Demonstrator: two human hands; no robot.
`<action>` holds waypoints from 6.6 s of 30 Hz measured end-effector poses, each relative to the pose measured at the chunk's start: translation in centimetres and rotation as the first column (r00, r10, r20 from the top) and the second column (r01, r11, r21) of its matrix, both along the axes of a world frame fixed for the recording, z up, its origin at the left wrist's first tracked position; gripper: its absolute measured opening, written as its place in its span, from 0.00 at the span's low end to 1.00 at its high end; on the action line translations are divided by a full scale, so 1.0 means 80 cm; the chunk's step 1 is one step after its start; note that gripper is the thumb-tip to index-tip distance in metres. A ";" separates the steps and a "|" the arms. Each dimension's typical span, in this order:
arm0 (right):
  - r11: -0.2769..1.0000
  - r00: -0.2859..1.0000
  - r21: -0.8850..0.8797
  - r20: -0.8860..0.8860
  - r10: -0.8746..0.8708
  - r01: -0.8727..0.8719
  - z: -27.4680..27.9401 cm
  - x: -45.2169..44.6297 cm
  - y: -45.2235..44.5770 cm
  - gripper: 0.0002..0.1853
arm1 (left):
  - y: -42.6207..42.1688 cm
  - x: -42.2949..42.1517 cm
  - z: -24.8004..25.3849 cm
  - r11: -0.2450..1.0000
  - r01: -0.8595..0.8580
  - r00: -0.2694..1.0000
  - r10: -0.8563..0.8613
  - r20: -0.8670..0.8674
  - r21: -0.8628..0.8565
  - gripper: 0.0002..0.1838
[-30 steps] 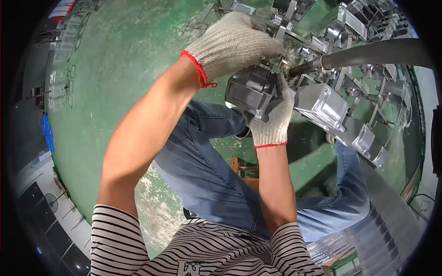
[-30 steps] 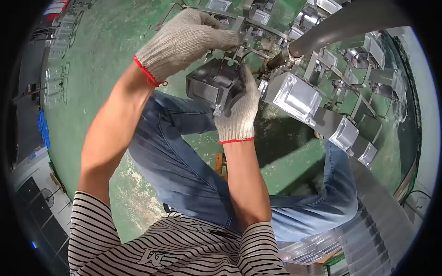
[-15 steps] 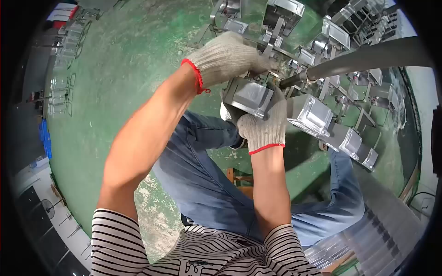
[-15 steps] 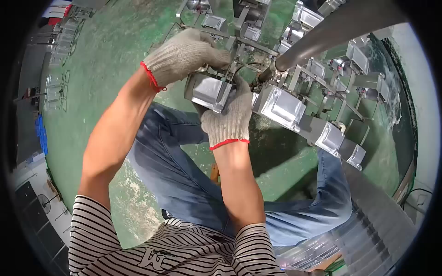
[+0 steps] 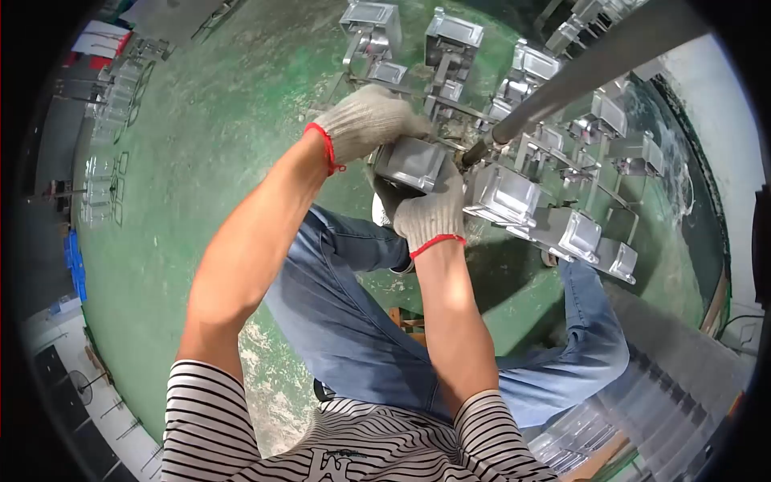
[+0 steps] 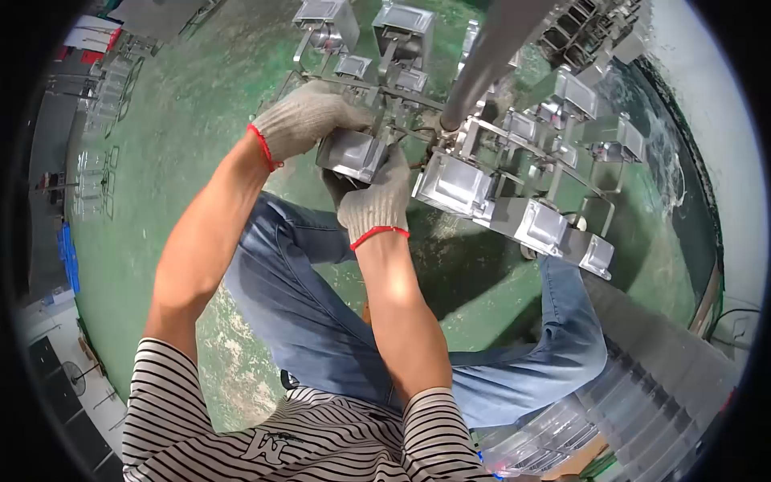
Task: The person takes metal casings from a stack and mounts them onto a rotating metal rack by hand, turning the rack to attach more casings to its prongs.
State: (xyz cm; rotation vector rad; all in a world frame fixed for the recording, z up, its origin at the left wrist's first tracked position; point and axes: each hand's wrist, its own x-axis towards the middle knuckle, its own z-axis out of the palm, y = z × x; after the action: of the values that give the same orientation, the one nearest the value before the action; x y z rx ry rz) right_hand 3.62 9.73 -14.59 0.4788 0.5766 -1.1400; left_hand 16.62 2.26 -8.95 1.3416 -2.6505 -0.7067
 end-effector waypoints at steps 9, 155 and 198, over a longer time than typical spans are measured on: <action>0.943 0.924 -0.290 -0.381 0.045 -0.166 0.005 -0.098 0.156 0.16 | 0.007 -0.035 0.041 0.945 -0.327 0.930 0.319 0.182 0.015 0.18; 0.853 -0.676 -0.090 -0.654 0.338 0.514 0.086 -0.543 0.566 0.17 | 0.152 0.021 -0.193 0.925 -0.319 0.867 0.373 0.329 -0.209 0.41; 0.917 0.824 -0.129 -0.499 0.268 -0.376 -0.059 -0.045 0.152 0.23 | 0.297 -0.025 -0.020 0.408 -0.698 0.420 0.899 -0.125 0.589 0.28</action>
State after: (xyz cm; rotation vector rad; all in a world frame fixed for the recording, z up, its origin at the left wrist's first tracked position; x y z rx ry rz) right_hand 0.03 21.90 -19.35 -0.1083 0.9064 -0.9734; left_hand 14.64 26.04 -10.53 2.0357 -1.1609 -1.2654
